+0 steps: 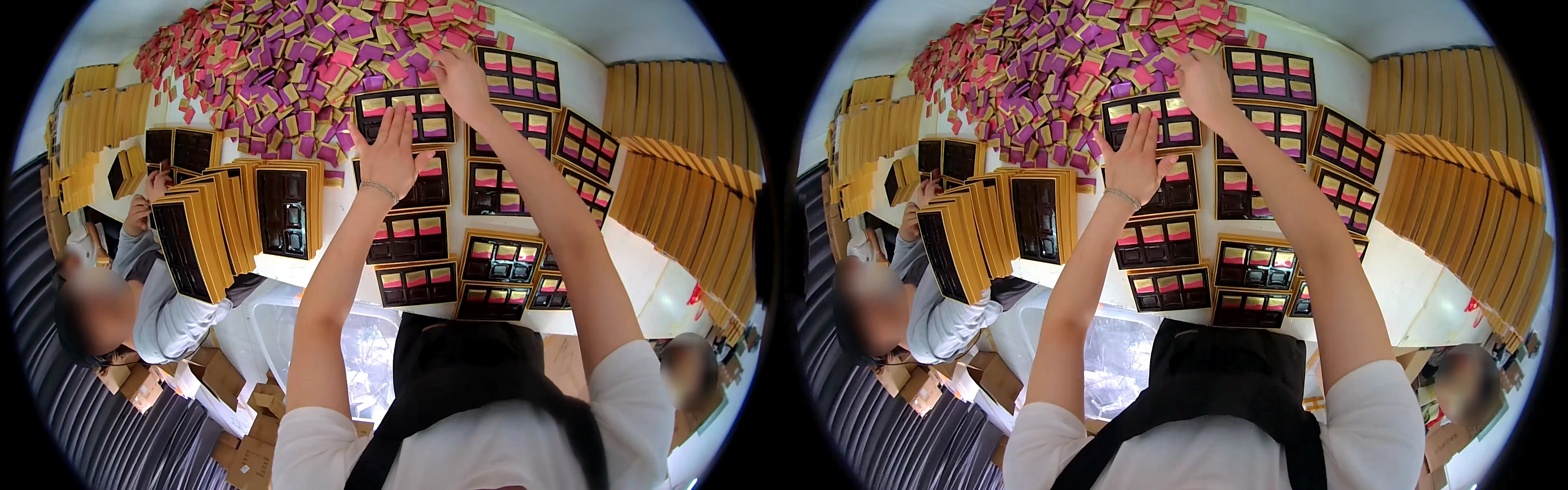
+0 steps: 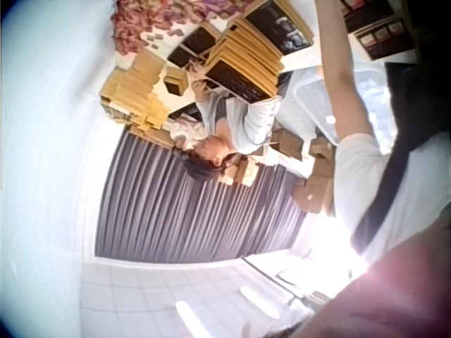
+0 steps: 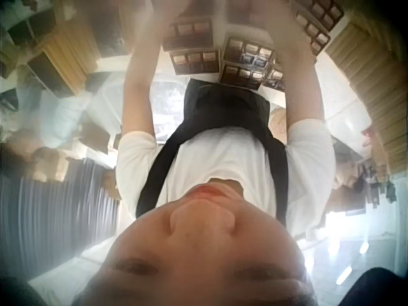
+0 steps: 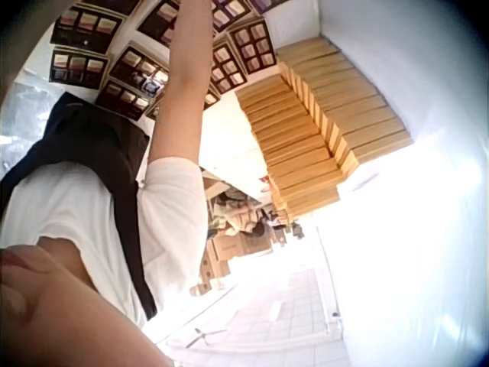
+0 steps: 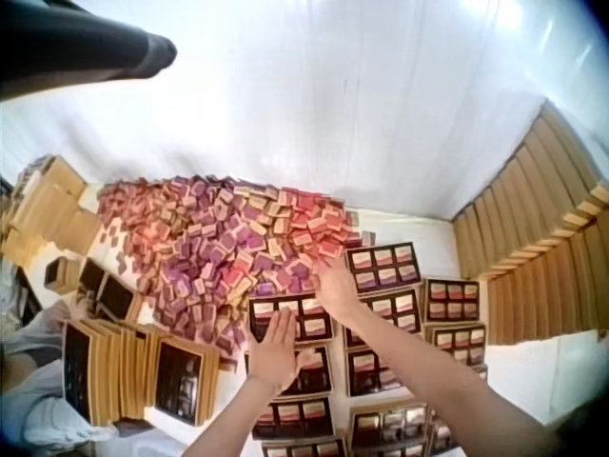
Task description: The person places small, colorful rectangular items into the compartments of black trays with gold borders. They arrange the items in a specific pattern, then pick up the completed trays and place them into a clear plastic bin. The process is repeated continuously with multiple trays.
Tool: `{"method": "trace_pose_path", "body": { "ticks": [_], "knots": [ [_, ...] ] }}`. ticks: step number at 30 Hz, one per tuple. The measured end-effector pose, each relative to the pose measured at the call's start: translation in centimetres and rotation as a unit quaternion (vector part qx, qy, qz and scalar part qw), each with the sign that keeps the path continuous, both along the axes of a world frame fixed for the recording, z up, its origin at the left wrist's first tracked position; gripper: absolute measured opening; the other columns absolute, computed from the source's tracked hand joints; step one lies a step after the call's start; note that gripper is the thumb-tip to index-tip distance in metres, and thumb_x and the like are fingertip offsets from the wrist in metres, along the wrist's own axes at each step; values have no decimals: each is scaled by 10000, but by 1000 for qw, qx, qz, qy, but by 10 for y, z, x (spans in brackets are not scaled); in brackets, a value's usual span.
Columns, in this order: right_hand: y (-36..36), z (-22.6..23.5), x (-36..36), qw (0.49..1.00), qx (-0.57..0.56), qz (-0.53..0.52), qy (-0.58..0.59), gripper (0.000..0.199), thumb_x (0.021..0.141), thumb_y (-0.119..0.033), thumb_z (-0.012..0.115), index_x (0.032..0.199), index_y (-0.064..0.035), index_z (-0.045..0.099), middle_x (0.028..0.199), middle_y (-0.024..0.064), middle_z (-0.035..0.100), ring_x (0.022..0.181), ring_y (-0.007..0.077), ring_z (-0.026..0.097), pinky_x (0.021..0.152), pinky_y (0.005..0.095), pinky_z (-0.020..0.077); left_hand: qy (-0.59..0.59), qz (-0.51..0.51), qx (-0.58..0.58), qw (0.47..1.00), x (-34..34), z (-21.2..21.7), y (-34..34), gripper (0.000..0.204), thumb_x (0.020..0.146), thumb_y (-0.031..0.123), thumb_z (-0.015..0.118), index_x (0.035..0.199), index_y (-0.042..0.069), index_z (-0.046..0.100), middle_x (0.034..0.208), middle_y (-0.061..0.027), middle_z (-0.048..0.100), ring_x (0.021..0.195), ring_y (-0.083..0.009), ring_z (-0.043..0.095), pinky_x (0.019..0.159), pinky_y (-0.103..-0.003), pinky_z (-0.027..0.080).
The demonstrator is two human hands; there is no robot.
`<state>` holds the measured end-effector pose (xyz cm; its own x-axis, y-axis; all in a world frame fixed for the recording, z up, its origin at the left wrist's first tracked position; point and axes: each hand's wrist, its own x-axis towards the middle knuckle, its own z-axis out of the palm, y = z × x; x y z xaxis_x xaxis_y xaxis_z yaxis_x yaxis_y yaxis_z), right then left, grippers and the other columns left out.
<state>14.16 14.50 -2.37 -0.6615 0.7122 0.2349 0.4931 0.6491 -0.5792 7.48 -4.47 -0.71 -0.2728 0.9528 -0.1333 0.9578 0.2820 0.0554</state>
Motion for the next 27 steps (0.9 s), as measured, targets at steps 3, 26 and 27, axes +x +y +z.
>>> {"method": "trace_pose_path", "body": {
  "ticks": [3,26,27],
  "knots": [
    [12,-9,-29,991,97,69,-68,263,798,-67,631,1052,-11,598,1013,166,600,1018,357,570,824,429,518,-3,9,-5,1000,0,1,2,778,932,630,261,1470,69,285,1551,-63,237,1430,-206,219,1033,-745,76],
    [34,27,53,861,-438,-64,251,223,819,28,585,1032,-18,632,866,35,634,804,106,600,669,248,501,-12,131,66,989,-65,-8,162,228,850,158,559,1059,122,644,1050,-122,644,1047,-281,602,890,-474,441],
    [30,24,54,873,-423,-54,237,209,813,28,587,1010,-18,638,848,27,635,794,103,600,653,248,492,-33,134,37,990,-67,-5,166,225,853,158,557,1056,124,648,1040,-120,653,1024,-285,615,878,-479,447]
  ]
}}
